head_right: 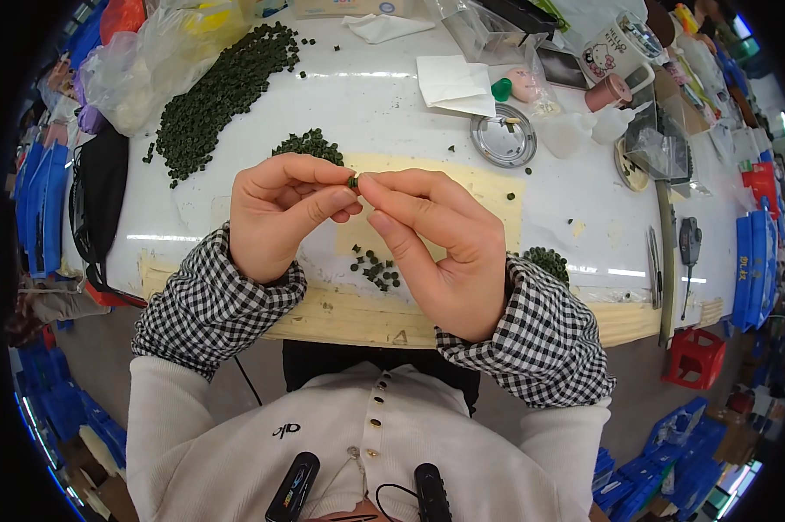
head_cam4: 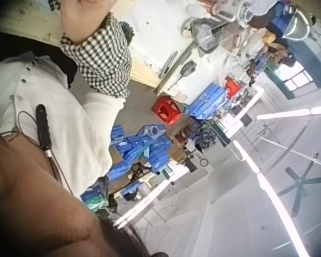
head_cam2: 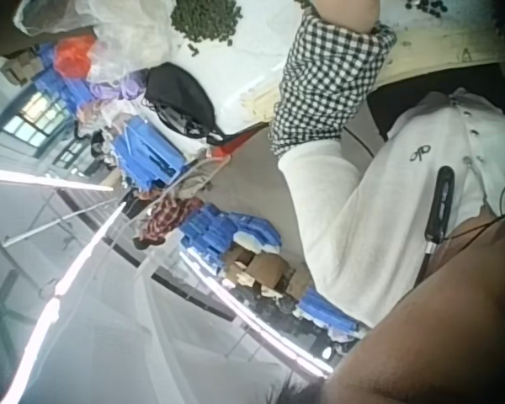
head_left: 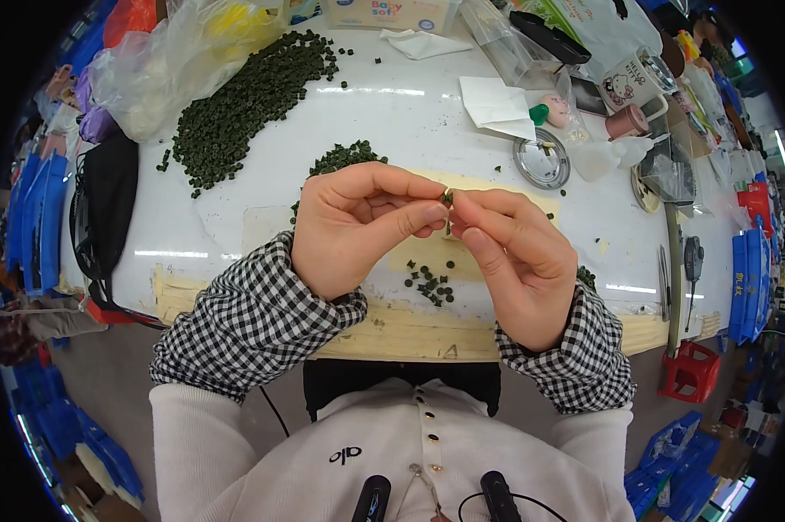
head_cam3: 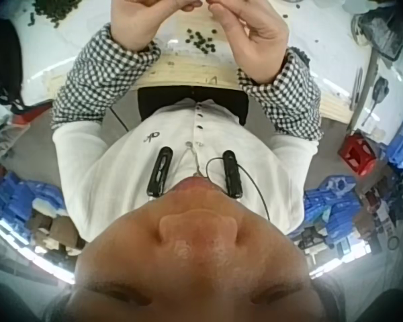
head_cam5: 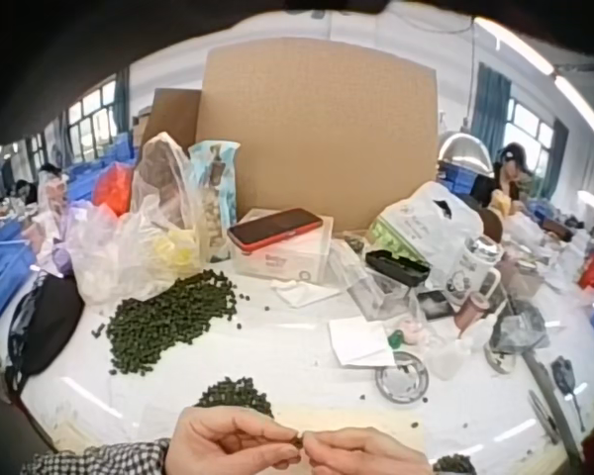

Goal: The recorder is manually assembling small green toy components onto a small plastic part.

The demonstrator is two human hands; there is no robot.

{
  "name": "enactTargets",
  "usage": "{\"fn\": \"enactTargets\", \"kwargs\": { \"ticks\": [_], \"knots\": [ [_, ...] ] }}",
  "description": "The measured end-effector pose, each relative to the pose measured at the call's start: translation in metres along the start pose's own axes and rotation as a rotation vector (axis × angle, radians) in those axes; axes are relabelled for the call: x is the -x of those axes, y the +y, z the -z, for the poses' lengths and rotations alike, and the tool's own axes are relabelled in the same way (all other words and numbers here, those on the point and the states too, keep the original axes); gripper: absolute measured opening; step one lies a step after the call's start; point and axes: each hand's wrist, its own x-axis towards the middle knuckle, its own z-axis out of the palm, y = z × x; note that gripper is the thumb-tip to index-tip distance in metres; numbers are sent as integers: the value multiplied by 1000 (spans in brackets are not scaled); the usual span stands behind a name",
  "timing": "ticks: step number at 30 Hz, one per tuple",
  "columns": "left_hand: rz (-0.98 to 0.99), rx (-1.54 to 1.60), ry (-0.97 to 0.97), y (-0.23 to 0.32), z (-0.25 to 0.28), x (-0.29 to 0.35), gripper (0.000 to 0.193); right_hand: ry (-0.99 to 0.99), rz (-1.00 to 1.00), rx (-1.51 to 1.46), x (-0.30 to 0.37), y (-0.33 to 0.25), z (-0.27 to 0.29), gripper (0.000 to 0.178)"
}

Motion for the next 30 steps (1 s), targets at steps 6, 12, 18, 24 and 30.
{"fn": "enactTargets", "kwargs": {
  "ticks": [6,12,18,24,30],
  "knots": [
    [-63,-46,-42,-1,3,0,16,-25,-9,1,0,-2,2,26],
    [-141,-133,-56,-4,6,-1,15,-79,-7,-1,0,-2,3,26],
    [-158,-156,-69,-2,7,-2,16,-79,-1,8,-1,-3,3,26],
    [-116,-113,-48,0,4,-1,14,-55,3,17,-2,-3,6,25],
    [-68,-113,-17,2,4,-1,14,165,65,344,-10,-14,30,18]
  ]
}}
